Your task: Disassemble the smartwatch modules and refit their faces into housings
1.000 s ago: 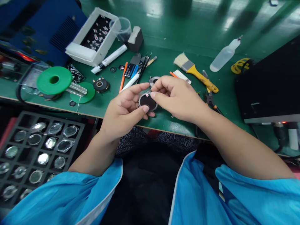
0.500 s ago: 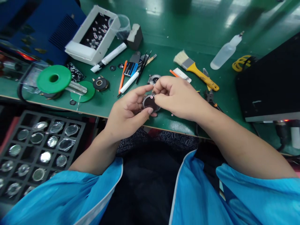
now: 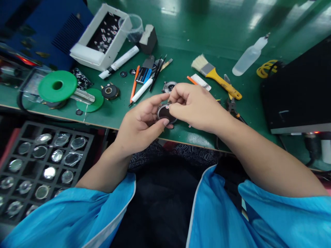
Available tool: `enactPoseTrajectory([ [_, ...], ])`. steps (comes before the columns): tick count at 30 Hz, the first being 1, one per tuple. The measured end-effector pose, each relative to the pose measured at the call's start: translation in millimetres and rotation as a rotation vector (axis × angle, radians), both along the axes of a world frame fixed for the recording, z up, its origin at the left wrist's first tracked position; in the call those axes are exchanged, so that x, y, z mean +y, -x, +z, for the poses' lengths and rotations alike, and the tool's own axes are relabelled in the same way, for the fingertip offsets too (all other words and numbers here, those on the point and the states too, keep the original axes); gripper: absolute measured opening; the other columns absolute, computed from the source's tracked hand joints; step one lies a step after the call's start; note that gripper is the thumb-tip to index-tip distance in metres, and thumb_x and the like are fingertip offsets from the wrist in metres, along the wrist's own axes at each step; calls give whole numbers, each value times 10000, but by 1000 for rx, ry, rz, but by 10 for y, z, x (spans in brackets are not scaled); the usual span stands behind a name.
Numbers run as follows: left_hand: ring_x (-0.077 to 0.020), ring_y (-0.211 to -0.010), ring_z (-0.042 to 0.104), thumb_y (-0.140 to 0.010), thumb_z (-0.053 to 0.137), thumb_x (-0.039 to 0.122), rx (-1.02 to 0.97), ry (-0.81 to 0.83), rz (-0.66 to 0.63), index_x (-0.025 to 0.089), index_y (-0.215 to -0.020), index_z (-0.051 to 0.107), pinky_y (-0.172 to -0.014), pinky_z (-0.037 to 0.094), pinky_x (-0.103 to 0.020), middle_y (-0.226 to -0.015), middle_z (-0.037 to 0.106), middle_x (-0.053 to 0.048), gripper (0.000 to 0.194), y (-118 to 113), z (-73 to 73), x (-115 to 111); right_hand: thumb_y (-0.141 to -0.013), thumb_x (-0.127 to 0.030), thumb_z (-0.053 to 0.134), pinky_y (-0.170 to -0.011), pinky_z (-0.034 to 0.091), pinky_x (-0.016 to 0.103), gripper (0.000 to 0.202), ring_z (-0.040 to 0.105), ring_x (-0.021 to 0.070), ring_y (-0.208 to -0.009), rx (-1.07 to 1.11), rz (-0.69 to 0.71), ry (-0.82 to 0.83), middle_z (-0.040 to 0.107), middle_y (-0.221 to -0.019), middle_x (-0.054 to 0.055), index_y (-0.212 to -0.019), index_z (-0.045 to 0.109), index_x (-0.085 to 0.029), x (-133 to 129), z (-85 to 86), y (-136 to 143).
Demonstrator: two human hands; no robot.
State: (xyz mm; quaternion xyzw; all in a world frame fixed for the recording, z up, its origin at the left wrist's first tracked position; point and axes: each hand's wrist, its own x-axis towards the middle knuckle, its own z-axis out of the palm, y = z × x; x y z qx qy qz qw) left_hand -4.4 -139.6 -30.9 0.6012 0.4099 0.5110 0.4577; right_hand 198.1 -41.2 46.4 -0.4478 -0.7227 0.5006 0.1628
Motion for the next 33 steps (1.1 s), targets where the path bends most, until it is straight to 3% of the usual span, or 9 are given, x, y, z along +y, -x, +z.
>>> enactPoseTrajectory([
  [7, -235, -952, 917, -1120, 852, 299, -50, 65, -22, 277, -1697, 723, -889, 808, -390, -1187, 895, -56, 592, 37, 46, 1, -873, -42, 740, -667, 446, 322, 183, 617, 159, -721, 10, 2, 70, 714, -789, -4, -854, 709, -222, -2, 21, 12],
  [14, -236, -886, 936, -1089, 956, 430, -138, 178, -120, 257, -1669, 750, -669, 731, -283, -1293, 930, -114, 640, 162, 92, 92, -926, -153, 835, -590, 420, 343, 160, 585, 160, -638, 29, 28, 131, 659, -743, -7, -913, 704, -243, 34, -31, -12],
  [24, -235, -889, 936, -1088, 962, 428, -158, 195, -129, 238, -1682, 738, -678, 732, -285, -1301, 929, -128, 662, 175, 81, 110, -930, -216, 856, -589, 436, 341, 117, 605, 171, -649, 31, 46, 124, 696, -744, 8, -944, 744, -245, 45, -43, -32],
  [33, -226, -860, 921, -1090, 952, 433, -126, 171, -102, 263, -1682, 728, -680, 730, -297, -1246, 916, -101, 655, 182, 73, 109, -944, -105, 804, -626, 448, 344, 146, 601, 165, -642, 13, 33, 79, 669, -738, -15, -985, 781, -244, 35, 9, -20],
])
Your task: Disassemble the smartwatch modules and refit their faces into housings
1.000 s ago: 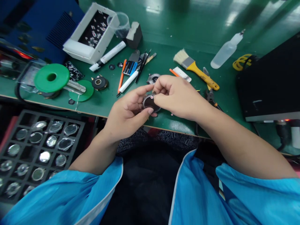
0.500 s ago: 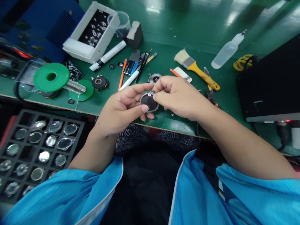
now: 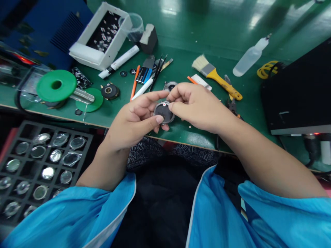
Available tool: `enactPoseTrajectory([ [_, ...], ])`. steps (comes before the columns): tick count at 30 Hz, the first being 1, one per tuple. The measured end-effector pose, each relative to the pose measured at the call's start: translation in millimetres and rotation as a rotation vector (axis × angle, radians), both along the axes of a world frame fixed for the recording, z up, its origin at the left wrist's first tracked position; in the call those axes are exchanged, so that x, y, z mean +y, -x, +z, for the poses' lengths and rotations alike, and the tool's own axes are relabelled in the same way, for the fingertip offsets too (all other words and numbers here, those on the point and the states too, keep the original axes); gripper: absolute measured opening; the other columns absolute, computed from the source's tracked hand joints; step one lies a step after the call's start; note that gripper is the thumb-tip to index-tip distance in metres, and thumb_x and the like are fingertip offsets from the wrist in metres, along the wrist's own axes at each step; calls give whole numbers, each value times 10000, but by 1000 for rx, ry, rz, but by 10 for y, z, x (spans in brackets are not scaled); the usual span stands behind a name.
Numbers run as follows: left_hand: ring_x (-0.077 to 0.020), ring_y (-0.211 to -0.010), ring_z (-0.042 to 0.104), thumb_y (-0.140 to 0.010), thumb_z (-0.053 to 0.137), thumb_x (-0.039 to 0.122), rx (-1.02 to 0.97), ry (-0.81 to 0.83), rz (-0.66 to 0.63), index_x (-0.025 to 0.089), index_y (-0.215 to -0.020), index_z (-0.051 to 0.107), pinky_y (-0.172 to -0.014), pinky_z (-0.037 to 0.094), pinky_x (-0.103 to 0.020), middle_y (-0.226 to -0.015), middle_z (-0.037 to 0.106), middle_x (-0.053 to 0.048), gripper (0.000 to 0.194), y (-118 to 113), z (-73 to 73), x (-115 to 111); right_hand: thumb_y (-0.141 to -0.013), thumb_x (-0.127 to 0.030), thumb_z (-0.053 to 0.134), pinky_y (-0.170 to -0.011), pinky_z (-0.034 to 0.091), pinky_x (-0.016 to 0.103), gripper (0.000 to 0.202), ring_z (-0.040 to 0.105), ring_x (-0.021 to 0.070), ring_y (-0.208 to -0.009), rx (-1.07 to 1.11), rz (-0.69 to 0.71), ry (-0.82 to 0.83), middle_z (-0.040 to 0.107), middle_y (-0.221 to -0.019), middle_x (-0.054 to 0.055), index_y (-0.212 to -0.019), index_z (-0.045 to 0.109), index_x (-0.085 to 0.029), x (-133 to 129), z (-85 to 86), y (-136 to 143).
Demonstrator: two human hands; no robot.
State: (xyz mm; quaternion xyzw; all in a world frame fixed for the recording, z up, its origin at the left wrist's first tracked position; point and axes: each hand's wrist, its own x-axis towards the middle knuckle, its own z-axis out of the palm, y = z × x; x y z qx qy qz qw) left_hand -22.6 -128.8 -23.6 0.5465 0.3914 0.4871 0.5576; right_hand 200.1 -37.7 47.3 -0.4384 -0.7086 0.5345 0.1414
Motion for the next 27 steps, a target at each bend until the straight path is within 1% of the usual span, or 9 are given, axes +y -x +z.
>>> enactPoseTrajectory([
  [5, -267, -951, 921, -1085, 949, 451, 5, -21, 2, 264, -1670, 732, -775, 782, -364, -1265, 911, -111, 651, -8, 22, 2, -959, -119, 797, -616, 442, 350, 139, 595, 167, -630, 30, -2, -38, 682, -742, -18, -1016, 798, -246, 4, -15, -24],
  [9, -234, -889, 899, -1112, 909, 422, 17, -24, -3, 262, -1669, 724, -807, 797, -370, -1208, 902, -91, 609, -13, 24, -3, -957, -161, 823, -616, 443, 352, 99, 594, 168, -631, 51, 17, -73, 684, -732, -15, -990, 801, -252, 13, -29, -51],
  [12, -210, -835, 879, -1119, 895, 391, 13, -33, -7, 261, -1655, 735, -808, 799, -364, -1159, 890, -76, 574, -11, 12, -11, -960, -169, 831, -618, 446, 351, 85, 602, 168, -639, 52, 26, -103, 690, -728, -12, -970, 814, -252, 20, -37, -65],
  [17, -194, -819, 855, -1121, 882, 379, 11, -39, -11, 264, -1648, 749, -786, 791, -357, -1174, 878, -80, 555, -14, -4, -17, -954, -190, 844, -631, 460, 342, 57, 620, 160, -666, 36, 26, -122, 719, -756, -11, -952, 825, -244, 19, -43, -75],
  [23, -205, -854, 848, -1110, 890, 358, -2, -15, -20, 256, -1666, 746, -780, 773, -356, -1192, 875, -90, 584, -14, -9, -22, -941, -189, 814, -632, 451, 340, 68, 627, 157, -669, 9, 26, -162, 754, -772, -2, -896, 820, -241, 15, -33, -82],
  [27, -209, -874, 847, -1096, 908, 348, -17, -5, -27, 263, -1662, 757, -783, 767, -358, -1222, 875, -95, 592, -12, -19, -23, -954, -178, 825, -625, 439, 351, 98, 618, 156, -650, -20, 32, -174, 756, -763, -1, -879, 816, -241, 18, -20, -73],
])
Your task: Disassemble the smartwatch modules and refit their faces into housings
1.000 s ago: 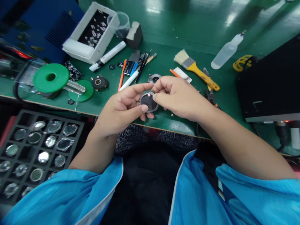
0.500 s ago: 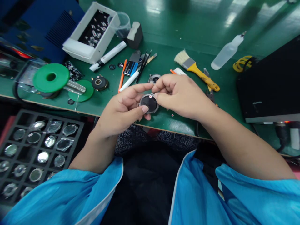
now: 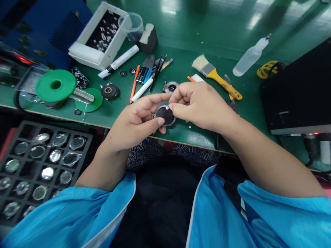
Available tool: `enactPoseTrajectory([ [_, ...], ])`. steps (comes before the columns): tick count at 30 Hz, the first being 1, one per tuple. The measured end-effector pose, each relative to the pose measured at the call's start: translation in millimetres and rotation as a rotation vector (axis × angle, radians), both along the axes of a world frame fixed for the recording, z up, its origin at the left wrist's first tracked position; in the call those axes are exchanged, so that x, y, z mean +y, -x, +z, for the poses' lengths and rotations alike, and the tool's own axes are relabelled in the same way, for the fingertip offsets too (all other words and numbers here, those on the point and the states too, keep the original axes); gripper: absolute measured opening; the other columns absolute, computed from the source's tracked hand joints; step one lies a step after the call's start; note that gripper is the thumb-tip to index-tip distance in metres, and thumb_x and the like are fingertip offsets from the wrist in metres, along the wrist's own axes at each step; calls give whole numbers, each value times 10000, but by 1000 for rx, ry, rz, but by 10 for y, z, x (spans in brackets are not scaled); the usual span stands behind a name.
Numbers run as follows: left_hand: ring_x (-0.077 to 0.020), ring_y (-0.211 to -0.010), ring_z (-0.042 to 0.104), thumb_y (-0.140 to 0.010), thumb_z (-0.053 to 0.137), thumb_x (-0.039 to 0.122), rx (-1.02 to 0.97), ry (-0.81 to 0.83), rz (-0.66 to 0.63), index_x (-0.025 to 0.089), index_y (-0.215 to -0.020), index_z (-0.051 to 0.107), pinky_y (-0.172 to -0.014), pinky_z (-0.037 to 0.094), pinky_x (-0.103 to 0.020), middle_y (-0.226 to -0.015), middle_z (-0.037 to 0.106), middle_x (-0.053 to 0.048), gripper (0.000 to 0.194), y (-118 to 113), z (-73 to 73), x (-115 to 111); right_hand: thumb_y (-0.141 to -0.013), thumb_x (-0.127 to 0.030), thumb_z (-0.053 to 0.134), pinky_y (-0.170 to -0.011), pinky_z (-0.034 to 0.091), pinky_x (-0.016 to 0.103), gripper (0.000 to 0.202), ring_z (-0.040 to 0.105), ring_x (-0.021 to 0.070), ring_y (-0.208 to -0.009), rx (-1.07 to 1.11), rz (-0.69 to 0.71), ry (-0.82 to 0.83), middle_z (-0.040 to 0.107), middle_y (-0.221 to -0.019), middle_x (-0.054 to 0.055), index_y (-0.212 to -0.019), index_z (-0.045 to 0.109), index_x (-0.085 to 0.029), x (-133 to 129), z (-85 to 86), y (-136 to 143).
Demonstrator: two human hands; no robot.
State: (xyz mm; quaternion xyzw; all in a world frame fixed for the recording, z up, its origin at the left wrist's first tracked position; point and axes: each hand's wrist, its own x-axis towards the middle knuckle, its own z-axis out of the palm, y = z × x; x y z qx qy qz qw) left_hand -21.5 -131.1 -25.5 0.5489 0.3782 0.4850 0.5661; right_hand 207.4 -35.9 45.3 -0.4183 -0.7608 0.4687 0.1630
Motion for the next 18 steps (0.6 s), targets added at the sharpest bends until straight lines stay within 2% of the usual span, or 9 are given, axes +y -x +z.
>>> enactPoseTrajectory([
  [12, -214, -910, 812, -1110, 872, 321, 11, -19, -34, 279, -1681, 753, -785, 764, -365, -1192, 848, -81, 585, -8, -12, 0, -966, -139, 848, -614, 390, 350, 186, 525, 118, -550, -26, -11, -3, 665, -643, -34, -819, 788, -236, -25, 67, 27],
  [18, -198, -888, 824, -1115, 869, 302, 5, -21, -33, 268, -1676, 749, -800, 761, -356, -1249, 869, -88, 575, 3, -11, 1, -980, -167, 823, -597, 432, 335, 124, 615, 132, -583, 26, 19, 3, 730, -700, -25, -874, 815, -232, 4, 4, -21],
])
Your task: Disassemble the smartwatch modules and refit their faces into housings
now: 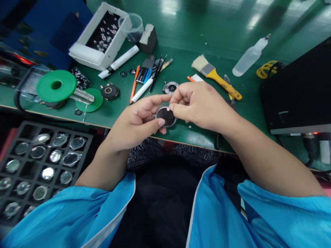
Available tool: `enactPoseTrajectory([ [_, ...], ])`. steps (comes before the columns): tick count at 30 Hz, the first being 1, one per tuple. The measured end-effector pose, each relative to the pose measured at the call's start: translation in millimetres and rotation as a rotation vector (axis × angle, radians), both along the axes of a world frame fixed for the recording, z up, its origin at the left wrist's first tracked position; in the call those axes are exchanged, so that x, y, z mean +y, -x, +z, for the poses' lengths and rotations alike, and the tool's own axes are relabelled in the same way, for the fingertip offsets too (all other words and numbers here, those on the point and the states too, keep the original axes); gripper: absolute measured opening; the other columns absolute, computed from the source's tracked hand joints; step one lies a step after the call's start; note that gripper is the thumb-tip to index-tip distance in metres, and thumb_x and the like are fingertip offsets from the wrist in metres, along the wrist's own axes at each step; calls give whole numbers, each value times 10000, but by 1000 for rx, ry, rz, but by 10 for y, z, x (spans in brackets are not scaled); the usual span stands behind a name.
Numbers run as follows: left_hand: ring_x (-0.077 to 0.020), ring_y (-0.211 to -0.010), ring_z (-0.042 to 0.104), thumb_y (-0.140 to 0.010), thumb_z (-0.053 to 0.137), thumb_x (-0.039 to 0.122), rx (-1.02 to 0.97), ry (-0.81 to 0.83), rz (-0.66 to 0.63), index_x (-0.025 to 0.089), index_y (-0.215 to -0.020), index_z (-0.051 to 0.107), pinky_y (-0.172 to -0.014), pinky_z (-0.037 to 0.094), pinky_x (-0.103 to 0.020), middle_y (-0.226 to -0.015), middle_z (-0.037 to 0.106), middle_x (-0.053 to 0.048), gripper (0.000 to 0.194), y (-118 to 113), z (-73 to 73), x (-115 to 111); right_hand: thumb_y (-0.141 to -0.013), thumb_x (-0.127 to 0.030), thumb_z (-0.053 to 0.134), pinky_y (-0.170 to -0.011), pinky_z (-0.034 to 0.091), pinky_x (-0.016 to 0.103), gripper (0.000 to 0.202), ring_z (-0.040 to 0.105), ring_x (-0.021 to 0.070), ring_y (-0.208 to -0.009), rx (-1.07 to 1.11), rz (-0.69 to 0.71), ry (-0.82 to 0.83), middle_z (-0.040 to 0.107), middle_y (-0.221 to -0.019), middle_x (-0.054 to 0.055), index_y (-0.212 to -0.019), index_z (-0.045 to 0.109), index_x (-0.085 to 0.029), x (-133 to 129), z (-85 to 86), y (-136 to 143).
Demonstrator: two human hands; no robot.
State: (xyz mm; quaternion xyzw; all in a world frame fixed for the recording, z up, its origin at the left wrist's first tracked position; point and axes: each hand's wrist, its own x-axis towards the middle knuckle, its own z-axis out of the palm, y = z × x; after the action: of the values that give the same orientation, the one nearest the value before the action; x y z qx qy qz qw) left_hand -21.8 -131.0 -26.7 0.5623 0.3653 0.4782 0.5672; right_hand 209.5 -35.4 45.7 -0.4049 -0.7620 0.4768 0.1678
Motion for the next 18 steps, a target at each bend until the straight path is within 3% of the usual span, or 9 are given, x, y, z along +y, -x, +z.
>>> enactPoseTrajectory([
  [8, -163, -905, 833, -1110, 867, 267, -16, -12, 17, 210, -1645, 753, -766, 725, -246, -1254, 882, -104, 550, -30, 67, -2, -944, -94, 830, -633, 449, 327, 139, 627, 150, -671, 9, 4, 14, 747, -774, 1, -913, 822, -229, 8, -27, 1],
  [13, -174, -875, 835, -1099, 902, 329, 0, -27, 32, 214, -1628, 764, -777, 741, -275, -1207, 888, -99, 558, -40, 86, 3, -919, -98, 794, -640, 464, 322, 141, 612, 153, -678, 88, -23, 88, 716, -761, -11, -921, 804, -239, 9, -31, 19],
  [18, -216, -972, 872, -1097, 911, 360, 3, -39, 45, 213, -1616, 771, -787, 743, -286, -1262, 894, -118, 558, -41, 79, 7, -919, -85, 805, -675, 497, 339, 166, 644, 176, -729, 126, -38, 117, 743, -813, 6, -941, 807, -249, 2, -41, 35],
])
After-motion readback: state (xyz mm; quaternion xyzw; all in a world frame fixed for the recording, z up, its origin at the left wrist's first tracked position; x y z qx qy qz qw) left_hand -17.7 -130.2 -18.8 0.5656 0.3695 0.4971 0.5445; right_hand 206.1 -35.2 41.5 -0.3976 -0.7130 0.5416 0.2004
